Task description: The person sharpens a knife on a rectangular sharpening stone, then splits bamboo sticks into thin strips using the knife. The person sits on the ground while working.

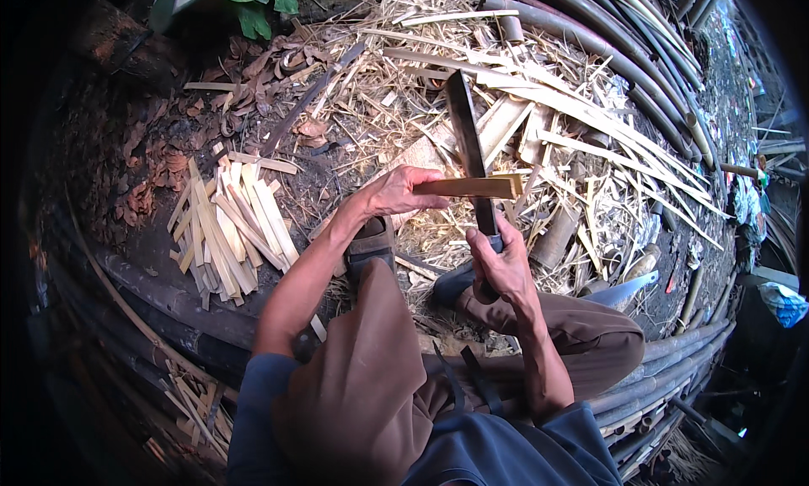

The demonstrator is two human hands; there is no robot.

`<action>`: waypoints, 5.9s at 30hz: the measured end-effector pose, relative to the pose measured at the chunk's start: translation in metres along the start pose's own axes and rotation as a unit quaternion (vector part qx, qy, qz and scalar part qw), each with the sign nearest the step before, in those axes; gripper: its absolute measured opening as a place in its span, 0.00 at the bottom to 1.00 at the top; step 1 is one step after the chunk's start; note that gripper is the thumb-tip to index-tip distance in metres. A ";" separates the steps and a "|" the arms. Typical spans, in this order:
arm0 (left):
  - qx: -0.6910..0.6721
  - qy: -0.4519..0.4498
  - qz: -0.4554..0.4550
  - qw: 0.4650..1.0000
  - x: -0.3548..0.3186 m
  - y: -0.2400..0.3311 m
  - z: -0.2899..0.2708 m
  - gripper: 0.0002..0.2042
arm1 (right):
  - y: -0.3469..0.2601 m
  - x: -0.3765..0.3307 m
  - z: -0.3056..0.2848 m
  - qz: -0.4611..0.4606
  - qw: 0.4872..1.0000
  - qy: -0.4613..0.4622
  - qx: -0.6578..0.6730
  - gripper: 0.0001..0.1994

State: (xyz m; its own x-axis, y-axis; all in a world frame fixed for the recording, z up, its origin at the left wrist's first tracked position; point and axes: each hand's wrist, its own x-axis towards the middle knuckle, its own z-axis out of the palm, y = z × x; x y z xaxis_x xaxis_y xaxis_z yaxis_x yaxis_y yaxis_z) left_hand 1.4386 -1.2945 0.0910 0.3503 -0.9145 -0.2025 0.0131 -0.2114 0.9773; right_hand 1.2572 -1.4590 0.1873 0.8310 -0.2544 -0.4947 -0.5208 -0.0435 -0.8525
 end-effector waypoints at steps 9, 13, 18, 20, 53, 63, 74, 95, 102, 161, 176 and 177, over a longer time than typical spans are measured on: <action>0.203 0.153 0.182 0.950 0.003 -0.018 0.012 0.32 | 0.010 0.008 0.008 -0.041 0.992 0.018 -0.116 0.24; 0.237 0.133 0.194 0.943 0.000 -0.022 0.011 0.20 | -0.002 -0.003 0.005 -0.012 0.996 0.002 -0.085 0.25; 0.068 0.297 0.058 0.951 -0.026 -0.083 -0.023 0.18 | -0.037 -0.042 -0.028 -0.059 0.998 -0.002 -0.027 0.27; 0.155 0.386 0.107 0.903 -0.028 -0.091 -0.022 0.21 | -0.073 -0.059 -0.025 -0.056 0.989 0.087 0.103 0.29; -0.065 0.463 -0.079 0.880 0.006 -0.072 0.031 0.37 | 0.005 0.031 0.047 -0.082 0.995 0.057 -0.014 0.31; -0.023 0.220 -0.160 0.962 -0.029 0.019 0.074 0.50 | 0.088 0.054 0.049 -0.071 0.993 0.039 -0.089 0.24; -0.039 0.247 -0.090 0.964 -0.022 0.020 0.104 0.43 | 0.131 0.049 0.050 -0.048 0.998 0.045 0.005 0.23; 0.007 0.265 -0.046 0.963 -0.034 -0.008 0.097 0.49 | 0.112 0.082 0.065 -0.092 0.987 0.060 -0.117 0.07; -0.043 0.304 0.008 0.952 -0.036 -0.033 0.106 0.47 | 0.134 0.110 0.074 -0.079 0.977 0.052 -0.192 0.11; -0.133 0.435 -0.124 0.882 -0.064 0.016 0.062 0.24 | 0.172 0.024 0.094 -0.065 0.983 0.089 -0.144 0.21; -0.133 0.420 0.016 0.898 -0.041 -0.076 0.028 0.22 | 0.154 0.033 0.081 0.000 0.992 0.099 -0.077 0.21; -0.133 0.387 0.068 0.910 -0.038 -0.059 0.025 0.23 | 0.139 0.033 0.075 -0.040 0.991 0.116 -0.056 0.21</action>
State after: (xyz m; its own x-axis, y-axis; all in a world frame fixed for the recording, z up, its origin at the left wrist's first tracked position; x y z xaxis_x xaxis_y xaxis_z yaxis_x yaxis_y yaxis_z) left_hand 1.4015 -1.2557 0.0396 0.9189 -0.3872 -0.0757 0.1115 0.0709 0.9912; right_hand 1.2269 -1.4011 0.0396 0.8100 -0.4605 -0.3631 -0.4846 -0.1766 -0.8567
